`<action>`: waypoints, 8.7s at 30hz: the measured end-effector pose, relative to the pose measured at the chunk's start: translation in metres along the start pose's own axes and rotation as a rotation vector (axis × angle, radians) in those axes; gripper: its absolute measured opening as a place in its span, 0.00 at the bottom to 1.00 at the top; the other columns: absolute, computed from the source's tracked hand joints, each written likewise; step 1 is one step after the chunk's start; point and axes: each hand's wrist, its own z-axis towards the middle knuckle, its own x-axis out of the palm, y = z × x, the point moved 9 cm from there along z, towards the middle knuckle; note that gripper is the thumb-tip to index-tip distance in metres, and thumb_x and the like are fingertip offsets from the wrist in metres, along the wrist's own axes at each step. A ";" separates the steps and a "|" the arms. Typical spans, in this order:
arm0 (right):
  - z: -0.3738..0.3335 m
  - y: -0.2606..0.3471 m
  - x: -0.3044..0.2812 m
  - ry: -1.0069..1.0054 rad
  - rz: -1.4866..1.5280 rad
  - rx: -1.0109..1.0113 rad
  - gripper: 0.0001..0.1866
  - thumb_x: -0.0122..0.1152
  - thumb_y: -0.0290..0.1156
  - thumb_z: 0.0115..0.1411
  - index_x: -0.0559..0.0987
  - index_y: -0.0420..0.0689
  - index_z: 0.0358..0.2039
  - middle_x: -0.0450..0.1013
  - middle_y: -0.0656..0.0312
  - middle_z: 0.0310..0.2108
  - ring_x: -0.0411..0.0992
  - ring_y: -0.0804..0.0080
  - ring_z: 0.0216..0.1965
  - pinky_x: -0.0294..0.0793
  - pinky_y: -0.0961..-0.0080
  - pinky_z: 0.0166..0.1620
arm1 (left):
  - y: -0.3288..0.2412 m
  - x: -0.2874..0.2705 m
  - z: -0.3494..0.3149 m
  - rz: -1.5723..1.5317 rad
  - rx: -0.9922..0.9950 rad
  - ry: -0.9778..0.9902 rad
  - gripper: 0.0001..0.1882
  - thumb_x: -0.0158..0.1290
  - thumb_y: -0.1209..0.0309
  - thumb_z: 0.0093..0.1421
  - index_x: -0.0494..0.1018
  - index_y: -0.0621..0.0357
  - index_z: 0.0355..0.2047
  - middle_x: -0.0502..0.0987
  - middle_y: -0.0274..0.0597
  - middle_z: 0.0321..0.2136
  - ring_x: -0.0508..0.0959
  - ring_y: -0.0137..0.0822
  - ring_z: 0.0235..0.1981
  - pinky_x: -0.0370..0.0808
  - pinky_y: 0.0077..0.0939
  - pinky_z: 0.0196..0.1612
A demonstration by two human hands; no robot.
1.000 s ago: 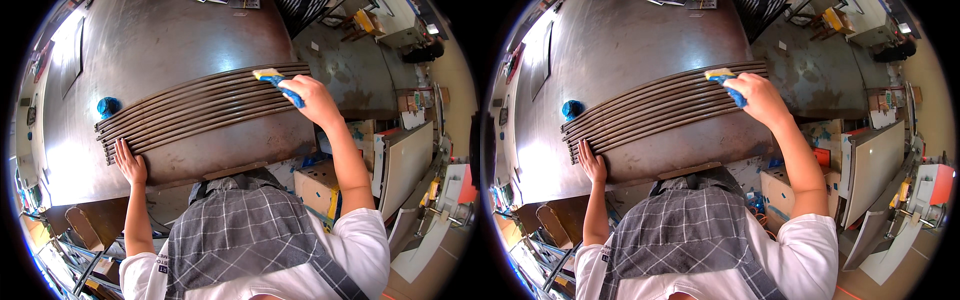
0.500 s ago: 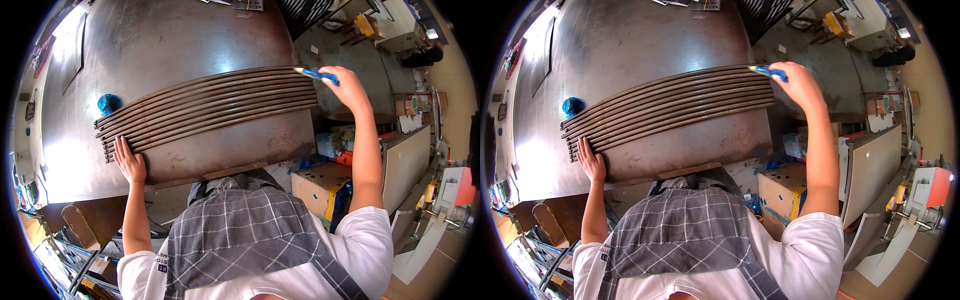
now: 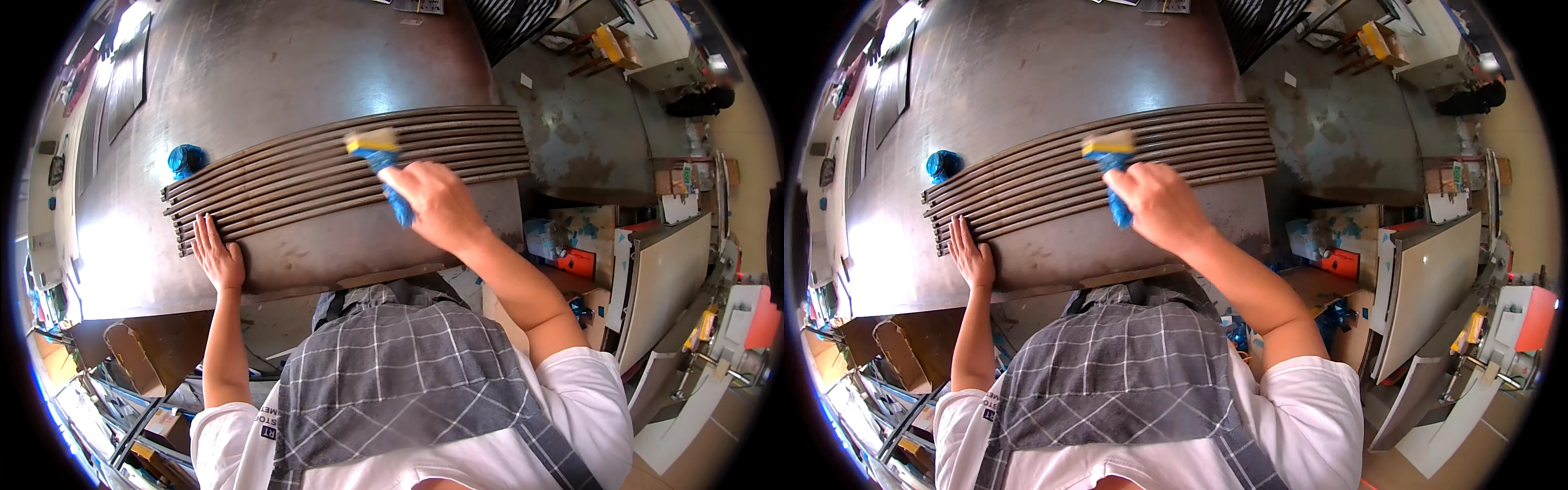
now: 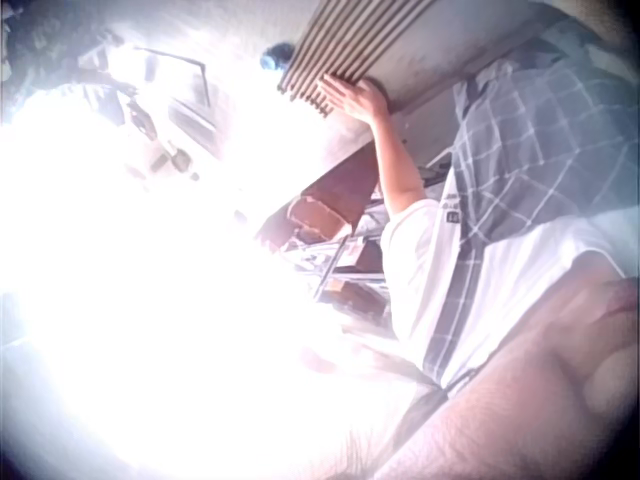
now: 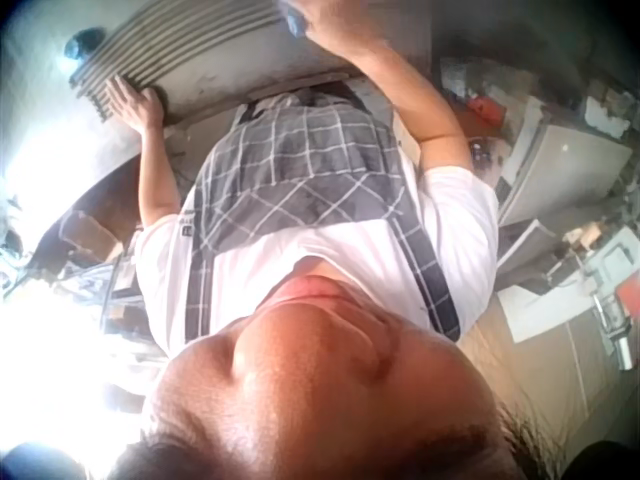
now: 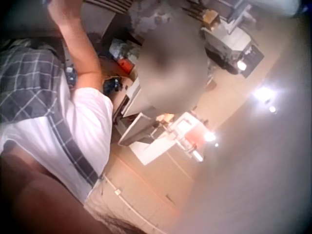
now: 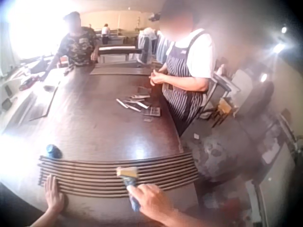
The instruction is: The person gathers long wooden strips from a rack and arranges them on a large metal worktable. They use a brush to apply a substance to the strips, then place a white sheet over them and press down. Finally, they position a dark rectangular panel over the assembly.
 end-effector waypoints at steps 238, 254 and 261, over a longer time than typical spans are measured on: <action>-0.032 -0.018 0.015 -0.967 0.449 0.933 0.11 0.59 0.32 0.61 0.78 0.35 0.33 0.77 0.58 0.24 0.76 0.75 0.22 0.72 0.82 0.24 | 0.051 -0.028 0.032 -0.288 0.300 0.193 0.43 0.58 0.49 0.52 0.57 0.51 0.64 0.54 0.49 0.66 0.51 0.46 0.68 0.45 0.51 0.67; 0.003 0.126 0.117 -0.634 0.769 0.871 0.11 0.58 0.29 0.62 0.77 0.35 0.41 0.77 0.59 0.25 0.77 0.75 0.26 0.75 0.82 0.31 | 0.050 -0.026 0.031 -0.261 0.304 0.189 0.43 0.57 0.48 0.52 0.57 0.50 0.65 0.54 0.48 0.66 0.51 0.46 0.68 0.46 0.50 0.67; -0.062 0.105 0.073 -0.889 0.527 0.899 0.09 0.58 0.27 0.62 0.77 0.33 0.39 0.76 0.58 0.24 0.76 0.74 0.25 0.76 0.80 0.29 | 0.053 -0.022 0.031 -0.253 0.292 0.203 0.43 0.57 0.48 0.53 0.57 0.50 0.65 0.52 0.47 0.67 0.49 0.44 0.69 0.45 0.49 0.67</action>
